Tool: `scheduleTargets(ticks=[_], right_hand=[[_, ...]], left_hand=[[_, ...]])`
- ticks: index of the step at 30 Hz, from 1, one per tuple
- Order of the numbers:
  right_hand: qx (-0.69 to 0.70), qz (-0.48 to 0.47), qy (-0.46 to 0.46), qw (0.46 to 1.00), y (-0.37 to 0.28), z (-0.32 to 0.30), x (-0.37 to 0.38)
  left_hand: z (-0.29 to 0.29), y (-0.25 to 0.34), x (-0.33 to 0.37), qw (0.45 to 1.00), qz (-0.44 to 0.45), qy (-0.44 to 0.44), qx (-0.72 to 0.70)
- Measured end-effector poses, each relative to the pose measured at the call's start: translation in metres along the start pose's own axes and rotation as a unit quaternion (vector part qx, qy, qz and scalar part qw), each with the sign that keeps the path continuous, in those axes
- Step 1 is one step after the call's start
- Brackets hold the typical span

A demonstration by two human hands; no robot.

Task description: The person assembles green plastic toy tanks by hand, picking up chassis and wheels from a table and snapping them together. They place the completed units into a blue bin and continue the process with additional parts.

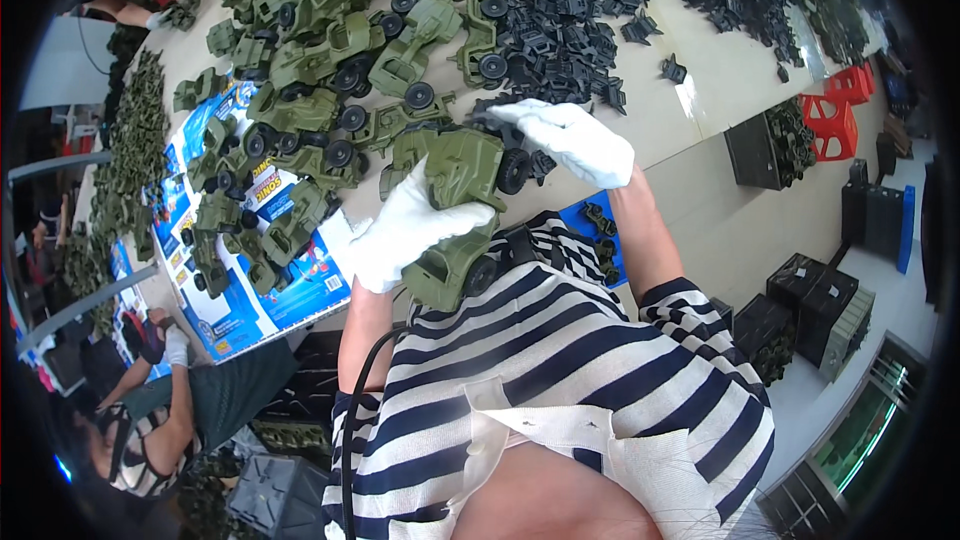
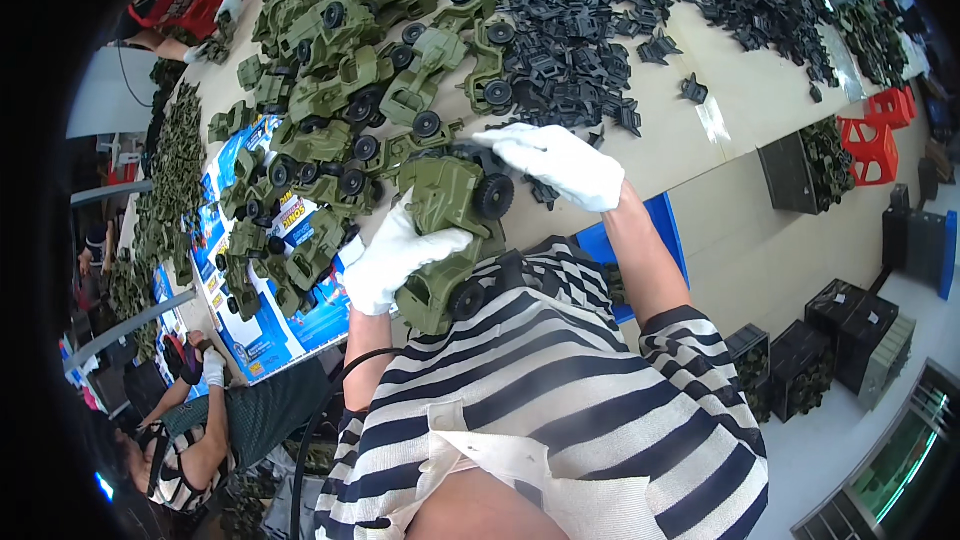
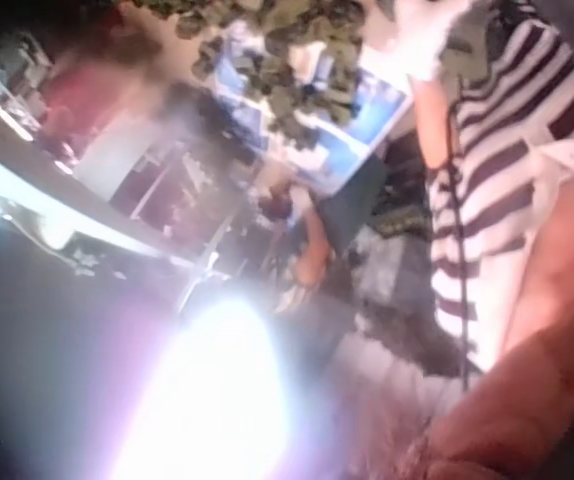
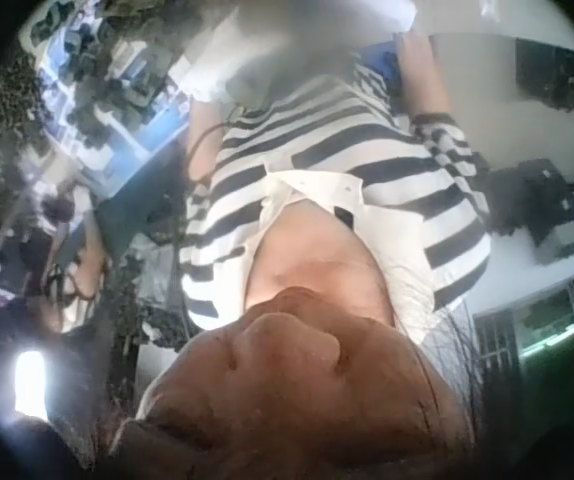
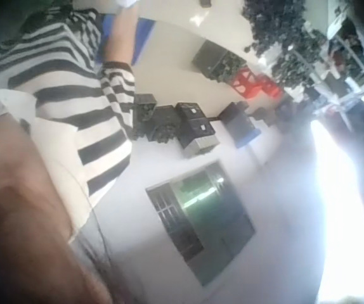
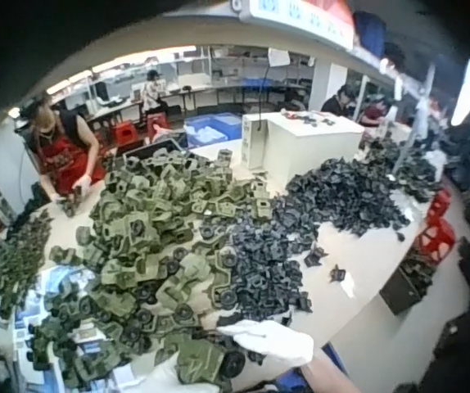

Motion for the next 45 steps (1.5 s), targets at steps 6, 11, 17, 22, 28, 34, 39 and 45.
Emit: scheduleTargets(ticks=[6,11,17,22,28,34,39,45], right_hand=[[0.127,0.029,-0.013,0.991,0.032,0.005,0.0],[0.239,0.06,0.047,0.968,0.047,0.01,0.001],[0.227,0.041,0.075,0.97,0.045,0.012,0.005],[0.208,0.028,0.041,0.977,0.042,0.01,0.005],[0.248,0.006,0.032,0.968,0.047,0.008,0.005],[0.178,0.0,-0.009,0.984,0.052,0.003,0.008],[0.085,-0.049,-0.003,0.995,0.03,0.008,0.027],[0.202,-0.008,0.043,0.978,0.038,0.019,0.034]], left_hand=[[0.006,0.005,-0.008,0.999,-0.005,-0.013,-0.029],[0.008,0.006,-0.007,0.998,-0.004,-0.01,-0.058],[0.01,0.007,-0.003,0.999,-0.001,0.034,-0.036],[0.01,0.009,-0.002,0.999,-0.015,0.042,-0.014],[0.01,0.008,-0.001,0.998,0.001,0.033,-0.053],[0.006,0.001,0.001,0.999,-0.021,0.018,-0.033],[0.006,-0.001,0.011,0.993,0.039,0.11,0.024],[0.012,0.003,0.011,0.995,0.034,0.086,-0.033]])
Point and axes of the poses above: each hand's wrist, its own x-axis towards the middle knuckle, its own z-axis out of the palm, y = z × x, the point moved 4 cm from there along x, towards the middle knuckle, and after that the axes turned 12 degrees about -z, right-handed, at the moved point
